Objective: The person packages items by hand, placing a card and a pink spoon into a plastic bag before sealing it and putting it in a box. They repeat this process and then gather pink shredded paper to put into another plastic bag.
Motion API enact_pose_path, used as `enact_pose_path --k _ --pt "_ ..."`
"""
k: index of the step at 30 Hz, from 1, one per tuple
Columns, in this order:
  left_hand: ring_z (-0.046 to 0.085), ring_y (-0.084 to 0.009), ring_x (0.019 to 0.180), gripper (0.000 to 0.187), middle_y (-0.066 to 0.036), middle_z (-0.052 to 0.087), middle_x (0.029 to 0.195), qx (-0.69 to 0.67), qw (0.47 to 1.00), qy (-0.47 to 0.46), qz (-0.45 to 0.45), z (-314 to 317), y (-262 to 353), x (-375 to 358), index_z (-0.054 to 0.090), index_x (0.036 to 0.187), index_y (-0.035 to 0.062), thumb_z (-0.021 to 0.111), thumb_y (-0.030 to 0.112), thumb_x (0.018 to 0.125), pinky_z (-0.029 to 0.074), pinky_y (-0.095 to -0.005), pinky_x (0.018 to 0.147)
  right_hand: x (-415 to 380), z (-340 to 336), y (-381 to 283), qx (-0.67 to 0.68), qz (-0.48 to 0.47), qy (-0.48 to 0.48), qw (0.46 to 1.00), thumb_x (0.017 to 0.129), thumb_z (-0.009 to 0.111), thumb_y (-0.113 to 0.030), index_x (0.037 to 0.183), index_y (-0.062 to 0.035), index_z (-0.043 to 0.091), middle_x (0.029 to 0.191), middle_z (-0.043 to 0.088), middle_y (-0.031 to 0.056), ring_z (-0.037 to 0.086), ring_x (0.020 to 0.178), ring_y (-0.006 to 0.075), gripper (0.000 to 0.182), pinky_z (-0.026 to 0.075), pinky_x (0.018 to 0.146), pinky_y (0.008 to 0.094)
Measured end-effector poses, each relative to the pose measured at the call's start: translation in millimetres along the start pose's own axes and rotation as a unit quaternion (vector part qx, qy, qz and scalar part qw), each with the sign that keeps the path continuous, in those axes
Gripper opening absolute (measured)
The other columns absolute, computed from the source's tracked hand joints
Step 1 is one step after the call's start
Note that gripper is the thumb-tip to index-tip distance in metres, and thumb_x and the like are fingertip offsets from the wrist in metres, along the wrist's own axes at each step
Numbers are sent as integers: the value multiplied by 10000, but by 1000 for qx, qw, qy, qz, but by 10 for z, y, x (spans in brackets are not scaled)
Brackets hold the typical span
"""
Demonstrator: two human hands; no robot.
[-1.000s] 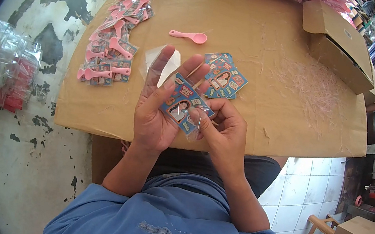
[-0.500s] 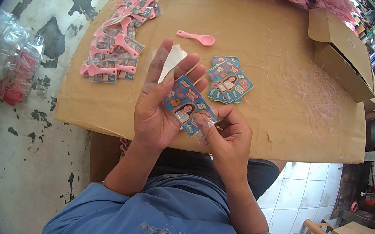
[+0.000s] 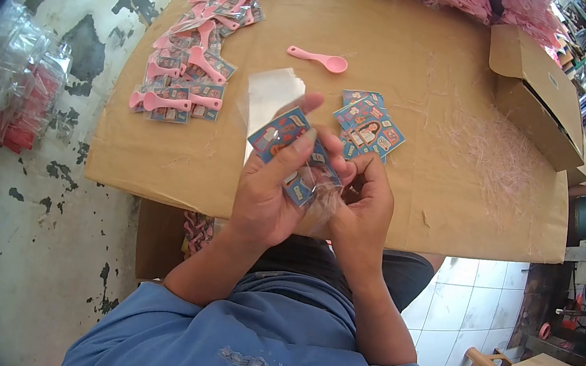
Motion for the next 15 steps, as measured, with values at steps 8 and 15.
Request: enact_pose_path --k 8,15 --pt "677 -167 918 446 -74 647 1020 -12 997 68 31 -81 207 -9 437 1509 50 553 167 1095 593 -378 879 -27 132 -296 -268 -277 -1 923 807 856 -21 1087 -62 660 913 612 32 561 752 116 344 451 620 250" --pt "653 -124 870 390 -21 668 966 -47 972 167 161 -614 741 -19 548 1414 91 604 285 1080 557 -345 913 395 196 -570 -396 -274 -131 867 855 795 -56 1006 -65 763 846 673 73 636 763 210 154 491 646 317"
Point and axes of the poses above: each hand's wrist, its own x-axis towards the middle knuckle, its own z-axis out of the palm, y = z × x, the point moved 2 cm from there along x, towards the middle knuckle
